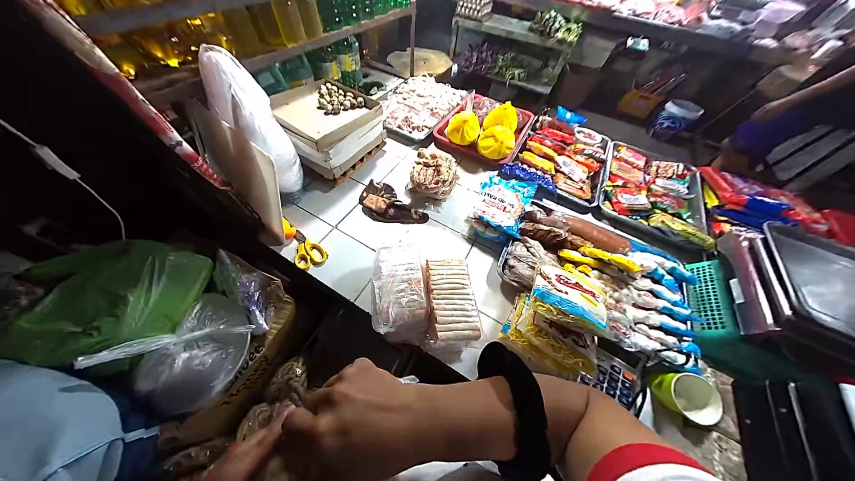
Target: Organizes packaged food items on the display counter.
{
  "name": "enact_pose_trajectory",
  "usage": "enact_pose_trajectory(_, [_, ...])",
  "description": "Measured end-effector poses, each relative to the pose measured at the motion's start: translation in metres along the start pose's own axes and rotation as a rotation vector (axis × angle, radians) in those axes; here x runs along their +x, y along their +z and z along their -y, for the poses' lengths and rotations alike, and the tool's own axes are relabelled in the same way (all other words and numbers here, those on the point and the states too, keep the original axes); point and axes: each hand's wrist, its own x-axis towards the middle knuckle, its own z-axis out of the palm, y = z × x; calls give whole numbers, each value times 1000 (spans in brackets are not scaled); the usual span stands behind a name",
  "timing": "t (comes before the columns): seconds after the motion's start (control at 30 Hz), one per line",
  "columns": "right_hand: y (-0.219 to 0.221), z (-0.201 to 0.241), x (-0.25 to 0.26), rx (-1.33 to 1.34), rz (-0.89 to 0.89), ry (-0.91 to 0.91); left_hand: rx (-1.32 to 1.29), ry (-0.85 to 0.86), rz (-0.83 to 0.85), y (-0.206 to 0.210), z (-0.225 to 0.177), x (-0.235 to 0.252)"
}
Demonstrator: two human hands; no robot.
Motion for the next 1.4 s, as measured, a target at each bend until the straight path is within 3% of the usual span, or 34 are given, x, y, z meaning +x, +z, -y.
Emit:
enact_pose_trajectory(0.07, [-7,-13,-1,162,-109,39,-21,-3,-7,4,1,25])
enact_pose_trajectory(0.2, [-36,-69,-35,858,-377,164,-202,-178,-70,19,16,80])
enact_pose_trajectory(0.3, [-8,-99,-60,1336,-464,404,-353,-299,-116,43,25,121])
enact_pose_trajectory(0.37, [2,-100,-63,1468,-519,503,-377,-419,-98,63,30,148])
enact_pose_trajectory(0.53, [-31,-118,-55,1389,-625,680,-561,-748,54,99,43,205])
enact_pose_trajectory(0.67, [-77,-151,-68,1253,-659,666,-702,-772,190,134,50,234])
enact_pose_trajectory(0.77, [-100,-193,-86,1023,-742,558,-908,-822,287,167,51,261])
enact_pose_trajectory(0.97, [-154,-264,-110,1144,-915,1021,-758,-843,446,272,78,349])
enact_pose_trajectory(1.07, [-175,-315,-133,879,-1075,1064,-526,-704,523,308,116,395])
enact_pose_trajectory(1.17, [-192,-385,-147,621,-1196,1140,-105,-308,578,349,160,421])
enact_pose_trajectory(1.23, [-202,-432,-147,587,-1230,1183,116,-137,655,385,170,431])
enact_pose_trajectory(1.33, [-207,-491,-139,626,-1159,1311,406,-82,847,429,172,445])
enact_pose_trajectory(1.4, [-200,-522,-137,501,-967,1430,546,-71,899,447,183,452])
